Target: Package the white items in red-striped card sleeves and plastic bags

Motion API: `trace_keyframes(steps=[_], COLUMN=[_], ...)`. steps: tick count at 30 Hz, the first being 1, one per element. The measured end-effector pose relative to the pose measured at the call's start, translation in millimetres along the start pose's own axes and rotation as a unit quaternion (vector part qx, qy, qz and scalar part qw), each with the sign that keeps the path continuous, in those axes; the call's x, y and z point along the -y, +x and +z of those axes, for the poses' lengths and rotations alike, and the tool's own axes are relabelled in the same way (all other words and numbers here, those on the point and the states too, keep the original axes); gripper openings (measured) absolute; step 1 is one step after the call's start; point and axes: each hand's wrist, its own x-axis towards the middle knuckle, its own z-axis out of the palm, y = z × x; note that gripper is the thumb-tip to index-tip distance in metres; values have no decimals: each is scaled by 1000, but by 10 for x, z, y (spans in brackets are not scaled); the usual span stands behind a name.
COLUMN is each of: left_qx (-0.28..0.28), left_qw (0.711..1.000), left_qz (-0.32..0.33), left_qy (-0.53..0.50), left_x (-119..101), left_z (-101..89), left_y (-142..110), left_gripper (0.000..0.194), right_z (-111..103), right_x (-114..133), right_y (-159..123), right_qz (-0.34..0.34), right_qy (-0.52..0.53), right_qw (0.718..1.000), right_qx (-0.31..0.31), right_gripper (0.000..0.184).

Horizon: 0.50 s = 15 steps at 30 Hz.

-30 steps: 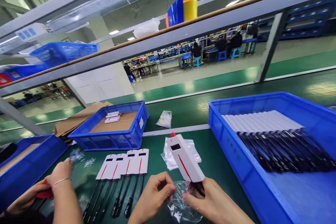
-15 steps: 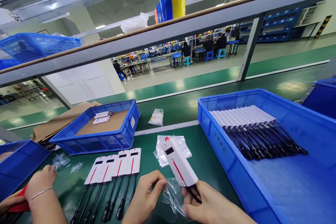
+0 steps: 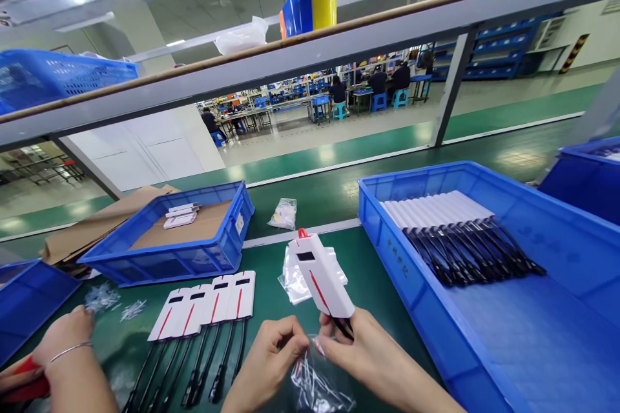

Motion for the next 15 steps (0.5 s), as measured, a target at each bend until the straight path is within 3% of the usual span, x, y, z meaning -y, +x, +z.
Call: trace_keyframes(steps=[7,10,15], left_qx=[-17,-23,-16], left_qw=[999,999,997], left_qz=[29,44,69], left_qy=[17,20,43], left_x=[119,135,114], left_z=[-23,-39,0], left_y=[6,12,22], left_gripper=[38,38,38], right_z=[-19,-19,28], right_x=[-7,59,291], right_y=[-4,-57,-117], right_qz=[14,31,29], right_qy=[-27,-20,50], right_qw=[999,999,996], right_qx=[-35,-29,72], right_gripper=[29,22,15])
